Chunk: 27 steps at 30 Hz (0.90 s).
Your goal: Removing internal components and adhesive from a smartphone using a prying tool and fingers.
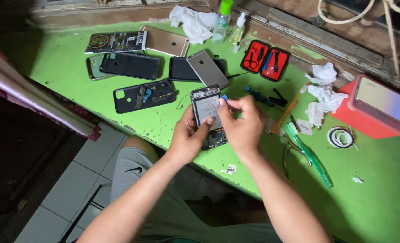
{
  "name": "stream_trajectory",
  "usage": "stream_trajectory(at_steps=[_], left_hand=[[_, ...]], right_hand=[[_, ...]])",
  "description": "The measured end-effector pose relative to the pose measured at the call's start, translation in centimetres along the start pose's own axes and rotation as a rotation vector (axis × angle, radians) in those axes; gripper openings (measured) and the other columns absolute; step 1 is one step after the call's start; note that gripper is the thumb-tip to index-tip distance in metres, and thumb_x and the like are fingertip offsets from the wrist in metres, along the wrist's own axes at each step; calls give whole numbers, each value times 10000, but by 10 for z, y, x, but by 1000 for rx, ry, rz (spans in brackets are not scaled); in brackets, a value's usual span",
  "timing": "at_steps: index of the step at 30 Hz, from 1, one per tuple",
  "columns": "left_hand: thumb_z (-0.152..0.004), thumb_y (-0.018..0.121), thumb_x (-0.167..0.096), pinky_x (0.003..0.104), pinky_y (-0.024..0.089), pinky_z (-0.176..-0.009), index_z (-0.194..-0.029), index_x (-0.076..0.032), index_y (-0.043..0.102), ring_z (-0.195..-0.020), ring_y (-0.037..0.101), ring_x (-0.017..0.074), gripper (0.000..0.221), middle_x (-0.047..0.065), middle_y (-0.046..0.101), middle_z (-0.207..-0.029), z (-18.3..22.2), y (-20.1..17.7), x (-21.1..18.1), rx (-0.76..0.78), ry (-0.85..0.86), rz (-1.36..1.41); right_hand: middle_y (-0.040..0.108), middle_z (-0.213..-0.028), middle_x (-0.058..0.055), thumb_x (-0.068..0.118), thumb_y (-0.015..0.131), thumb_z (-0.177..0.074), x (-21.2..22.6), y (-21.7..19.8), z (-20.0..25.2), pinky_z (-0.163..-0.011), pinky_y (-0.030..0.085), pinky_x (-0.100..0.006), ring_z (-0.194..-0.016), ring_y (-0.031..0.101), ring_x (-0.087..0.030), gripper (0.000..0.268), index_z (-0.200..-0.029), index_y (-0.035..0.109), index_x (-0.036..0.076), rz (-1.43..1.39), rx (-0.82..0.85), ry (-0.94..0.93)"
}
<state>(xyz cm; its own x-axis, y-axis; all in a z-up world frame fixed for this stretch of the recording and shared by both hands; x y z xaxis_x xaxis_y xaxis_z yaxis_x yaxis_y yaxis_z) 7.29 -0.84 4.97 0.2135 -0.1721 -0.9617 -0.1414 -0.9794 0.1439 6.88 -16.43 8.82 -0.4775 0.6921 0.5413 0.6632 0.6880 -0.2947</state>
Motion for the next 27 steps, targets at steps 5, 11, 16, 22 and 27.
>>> stream_trajectory(at_steps=[5, 11, 16, 22, 27], left_hand=[[-962, 591, 29, 529, 517, -995, -1369, 53, 514, -1201, 624, 358, 415, 290, 674, -1247, 1, -3, 3, -16, -27, 20], [-960, 592, 19, 524, 523, -994, -1372, 43, 523, -1193, 636, 370, 419, 294, 675, -1247, 2, -3, 0, -30, -43, 12], [-948, 613, 21, 528, 516, -1001, -1377, 34, 532, -1210, 627, 376, 437, 282, 675, -1255, -7, -6, 5, -36, -25, 13], [-918, 655, -7, 514, 532, -977, -1350, -2, 576, -1162, 667, 372, 440, 262, 699, -1206, -29, -19, 7, 19, 19, -97], [-971, 600, -67, 634, 442, -1057, -1416, 40, 486, -1208, 616, 470, 471, 330, 621, -1301, -27, -21, 17, 34, -107, 98]], right_hand=[[713, -658, -85, 68, 890, -789, 3, -1, 5, -578, 566, -322, -578, 707, -267, 169, -765, 723, 82, -30, 19, 2], [718, -669, -93, 100, 891, -808, 4, 0, 2, -550, 570, -336, -564, 705, -270, 170, -781, 725, 76, -33, 53, 23], [727, -689, -87, 97, 885, -806, 8, 0, -1, -543, 569, -342, -592, 719, -266, 174, -795, 712, 80, -22, 47, 26], [773, -800, -96, 181, 855, -870, -23, 13, 14, -630, 570, -317, -680, 731, -148, 191, -880, 689, 87, -147, 224, 413], [793, -887, -129, 94, 772, -943, -20, 14, 4, -738, 582, -290, -785, 745, -144, 219, -1144, 706, 36, -311, 291, 456]])
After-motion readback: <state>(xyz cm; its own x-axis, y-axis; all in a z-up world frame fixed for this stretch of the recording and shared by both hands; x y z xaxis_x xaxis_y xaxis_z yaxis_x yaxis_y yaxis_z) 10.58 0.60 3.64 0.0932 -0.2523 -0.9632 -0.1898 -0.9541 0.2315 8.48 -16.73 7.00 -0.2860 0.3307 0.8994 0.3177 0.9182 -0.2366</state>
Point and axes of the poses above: each hand's wrist, its own z-axis away from the middle knuckle, its own y-axis out of the palm, x = y × z, the point moved 8 cm from there along -z, towards the middle knuckle
